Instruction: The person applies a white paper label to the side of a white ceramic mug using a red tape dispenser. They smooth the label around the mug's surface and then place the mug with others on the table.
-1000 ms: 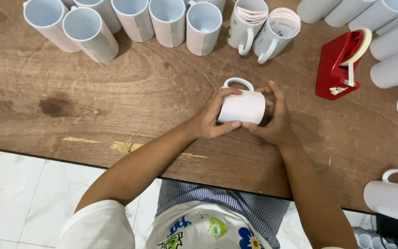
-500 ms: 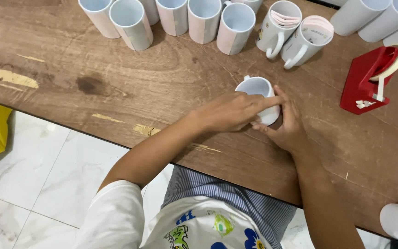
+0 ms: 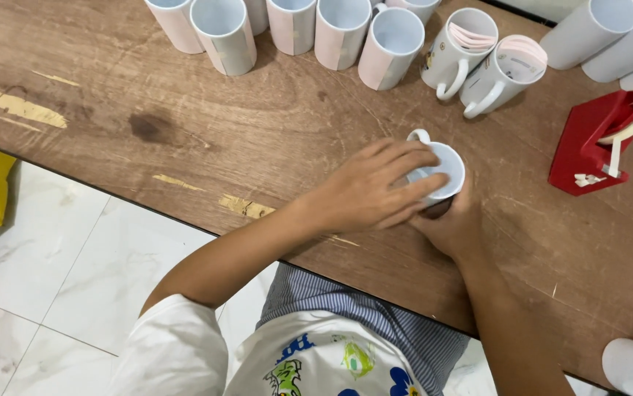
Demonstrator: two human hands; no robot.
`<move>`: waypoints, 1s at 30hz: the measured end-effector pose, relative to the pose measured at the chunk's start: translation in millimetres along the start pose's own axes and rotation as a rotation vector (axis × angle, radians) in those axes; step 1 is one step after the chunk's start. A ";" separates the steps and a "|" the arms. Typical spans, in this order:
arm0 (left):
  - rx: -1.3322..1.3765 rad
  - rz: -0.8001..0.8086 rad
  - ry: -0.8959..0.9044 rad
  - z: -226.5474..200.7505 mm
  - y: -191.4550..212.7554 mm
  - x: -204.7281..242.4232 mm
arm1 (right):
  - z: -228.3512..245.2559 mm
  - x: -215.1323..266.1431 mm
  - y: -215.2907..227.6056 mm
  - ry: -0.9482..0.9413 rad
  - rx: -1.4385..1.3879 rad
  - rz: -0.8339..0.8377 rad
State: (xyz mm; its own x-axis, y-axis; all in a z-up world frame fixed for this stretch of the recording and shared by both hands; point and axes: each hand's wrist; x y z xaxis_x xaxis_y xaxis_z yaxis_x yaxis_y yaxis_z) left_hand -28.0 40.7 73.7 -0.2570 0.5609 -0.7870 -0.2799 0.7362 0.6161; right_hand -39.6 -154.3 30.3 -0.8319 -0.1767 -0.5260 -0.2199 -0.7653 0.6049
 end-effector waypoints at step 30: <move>0.093 -0.276 0.998 91.2 60.9 132.7 | 83.4 -109.9 -160.7 -0.099 -0.196 0.205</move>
State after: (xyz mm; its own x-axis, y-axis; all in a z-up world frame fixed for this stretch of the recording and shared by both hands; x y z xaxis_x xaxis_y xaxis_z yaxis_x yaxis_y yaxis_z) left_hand 5.3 194.4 3.9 -0.8552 -0.1691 -0.4899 -0.3842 0.8413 0.3802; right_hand 44.7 39.7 40.8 -0.8966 -0.2864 -0.3379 0.0528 -0.8265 0.5604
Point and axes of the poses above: each hand's wrist, its own x-axis away from the middle knuckle, its own y-axis out of the back of the hand, z = x × y, and after that the axes turned 6 degrees about -y, right-handed
